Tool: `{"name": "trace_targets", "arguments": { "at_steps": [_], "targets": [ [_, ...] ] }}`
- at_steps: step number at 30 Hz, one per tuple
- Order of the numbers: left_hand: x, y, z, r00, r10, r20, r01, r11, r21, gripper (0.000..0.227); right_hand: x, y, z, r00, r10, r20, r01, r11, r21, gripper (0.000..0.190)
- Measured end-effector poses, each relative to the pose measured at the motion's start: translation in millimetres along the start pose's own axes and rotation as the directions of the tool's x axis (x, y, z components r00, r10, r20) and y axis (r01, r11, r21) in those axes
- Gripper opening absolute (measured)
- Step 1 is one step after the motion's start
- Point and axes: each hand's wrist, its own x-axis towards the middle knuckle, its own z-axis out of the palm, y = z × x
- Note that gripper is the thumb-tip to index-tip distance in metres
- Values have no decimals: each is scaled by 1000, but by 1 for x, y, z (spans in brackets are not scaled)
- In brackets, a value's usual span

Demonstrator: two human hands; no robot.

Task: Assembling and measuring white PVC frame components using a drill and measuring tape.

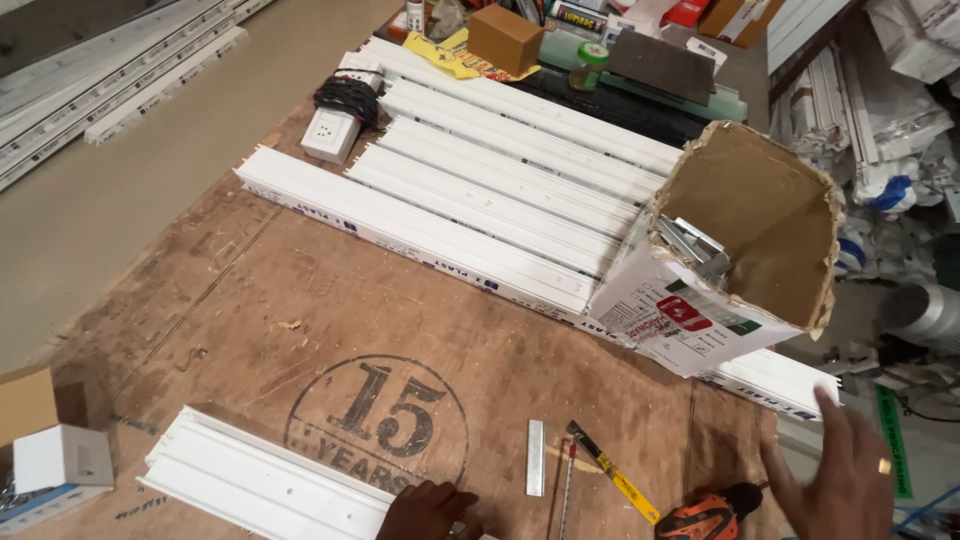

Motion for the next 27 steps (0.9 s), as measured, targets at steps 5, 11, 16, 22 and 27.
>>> {"name": "trace_targets", "arguments": {
  "at_steps": [5, 11, 16, 22, 27],
  "targets": [
    [4, -21, 28, 1000, -28, 4, 27, 993, 111, 43, 90, -98, -65, 878, -330, -345, 221, 922, -319, 92],
    [1, -4, 8, 995, 32, -92, -21, 993, 118, 36, 140, -70, -9, 980, -141, 138, 160, 978, -135, 75],
    [2, -3, 13, 997, -54, -54, 60, 991, 117, 39, 158, -64, -10, 959, 85, 270, -63, 994, -89, 75],
    [4, -5, 13, 996, -83, -17, 84, 992, 99, 40, 173, -47, -22, 955, 22, 295, 27, 987, -161, 58],
    [5, -13, 25, 996, -83, -24, 85, 993, 84, 38, 203, -53, -44, 932, 112, 344, 24, 929, -368, 50]
  ]
}}
